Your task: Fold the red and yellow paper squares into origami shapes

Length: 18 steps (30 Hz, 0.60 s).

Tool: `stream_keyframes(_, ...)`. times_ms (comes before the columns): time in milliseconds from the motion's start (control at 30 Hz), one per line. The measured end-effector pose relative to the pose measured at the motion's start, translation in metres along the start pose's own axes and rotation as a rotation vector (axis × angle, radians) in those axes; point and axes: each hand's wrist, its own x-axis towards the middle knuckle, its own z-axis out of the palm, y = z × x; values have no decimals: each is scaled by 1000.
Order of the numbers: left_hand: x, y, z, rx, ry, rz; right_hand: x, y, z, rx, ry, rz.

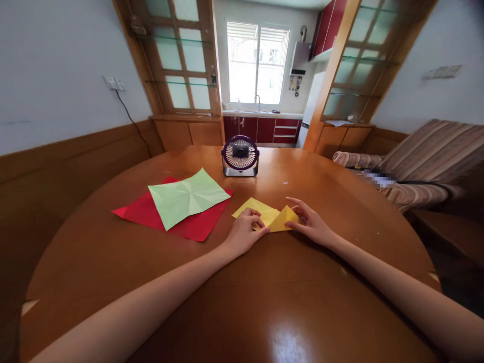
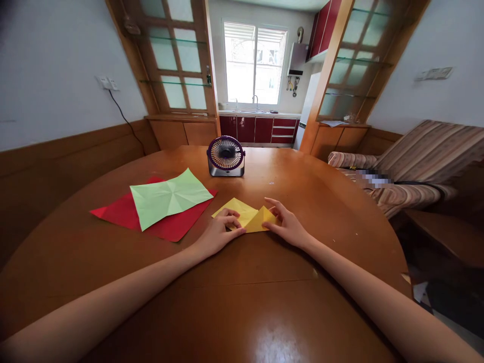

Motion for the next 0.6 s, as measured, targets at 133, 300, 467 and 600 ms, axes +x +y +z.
stream_keyframes(133, 1, -3, -1, -1, -68, 53, -2, -5, -3, 106, -127, -34)
stream_keyframes(300, 2, -6, -2, -3, -90, 67, -2, -11, -9, -91, -216, -88)
stream_keyframes(467, 2, -6, -2, -35, -62, 42, -1, -12, -7, -53, -146, -19)
stream_keyframes(600, 2, -5, -1, -16, -21, 2, -1, -13, -3, 52, -140, 74)
